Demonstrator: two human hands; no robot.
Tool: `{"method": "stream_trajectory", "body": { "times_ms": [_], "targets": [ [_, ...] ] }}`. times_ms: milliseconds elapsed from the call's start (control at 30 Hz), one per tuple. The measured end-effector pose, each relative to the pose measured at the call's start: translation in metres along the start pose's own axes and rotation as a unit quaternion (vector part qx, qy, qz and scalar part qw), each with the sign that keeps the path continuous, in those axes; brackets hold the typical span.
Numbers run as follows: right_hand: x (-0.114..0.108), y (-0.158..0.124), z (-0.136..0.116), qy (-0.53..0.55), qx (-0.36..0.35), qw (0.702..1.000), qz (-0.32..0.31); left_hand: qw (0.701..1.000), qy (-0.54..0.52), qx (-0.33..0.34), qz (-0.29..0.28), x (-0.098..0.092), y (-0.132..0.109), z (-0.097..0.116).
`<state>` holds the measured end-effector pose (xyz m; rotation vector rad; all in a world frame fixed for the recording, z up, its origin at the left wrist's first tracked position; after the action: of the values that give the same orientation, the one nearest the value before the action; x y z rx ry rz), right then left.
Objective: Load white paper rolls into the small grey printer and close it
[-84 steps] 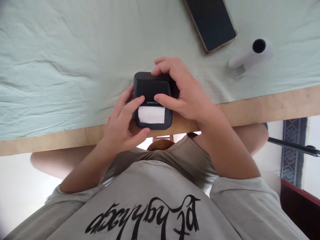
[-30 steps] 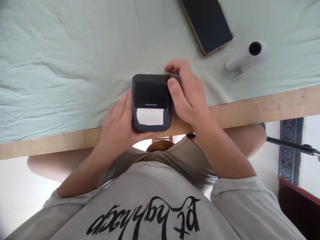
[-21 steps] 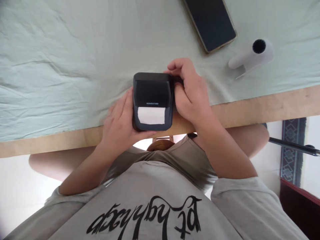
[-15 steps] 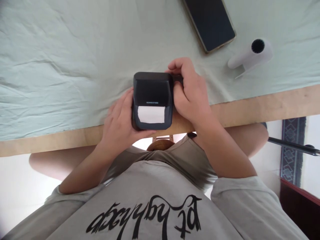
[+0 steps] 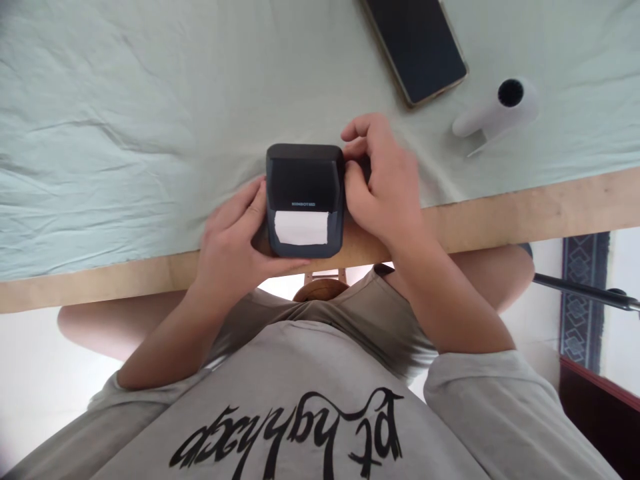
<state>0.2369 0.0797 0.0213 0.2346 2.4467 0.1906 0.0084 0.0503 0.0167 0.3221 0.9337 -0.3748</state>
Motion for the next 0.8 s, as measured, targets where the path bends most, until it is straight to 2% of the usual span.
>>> {"method": "stream_trajectory", "body": {
  "times_ms": [133, 400, 500, 567, 600, 700, 800],
  "targets": [
    [0.000, 0.001, 0.003, 0.014, 0.007, 1.000, -0.014, 1.000, -0.005, 0.002, -0.004, -0.001, 0.002, -0.001],
    [0.000, -0.001, 0.004, 0.047, -0.006, 0.999, 0.012, 1.000, 0.003, -0.008, -0.009, -0.004, 0.001, 0.001],
    [-0.009, -0.003, -0.009, 0.074, -0.123, 0.990, 0.011, 1.000, -0.008, -0.009, -0.024, -0.005, 0.001, 0.001],
    [-0.013, -0.005, -0.018, 0.062, -0.205, 0.976, -0.022, 1.000, -0.009, -0.009, -0.026, -0.006, 0.001, 0.000],
    [-0.012, -0.005, -0.019, 0.049, -0.221, 0.973, -0.046, 1.000, -0.008, -0.008, -0.025, -0.006, 0.001, 0.000],
    [-0.009, -0.004, -0.014, 0.011, -0.173, 0.982, -0.079, 1.000, -0.008, -0.003, -0.025, -0.005, 0.000, -0.001],
    [-0.011, -0.005, -0.012, -0.003, -0.135, 0.991, -0.005, 1.000, -0.008, 0.000, -0.026, -0.004, 0.000, -0.001]
  ]
}}
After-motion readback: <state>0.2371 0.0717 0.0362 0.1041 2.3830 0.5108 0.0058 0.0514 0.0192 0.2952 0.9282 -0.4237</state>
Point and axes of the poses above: each hand's wrist, its own y-axis towards the middle knuckle, its own x-axis out of the palm, z = x × y, the point moved 5 cm from there along y, towards the middle knuckle, and after that the axes turned 2 degrees about z, right-handed, at the moved point
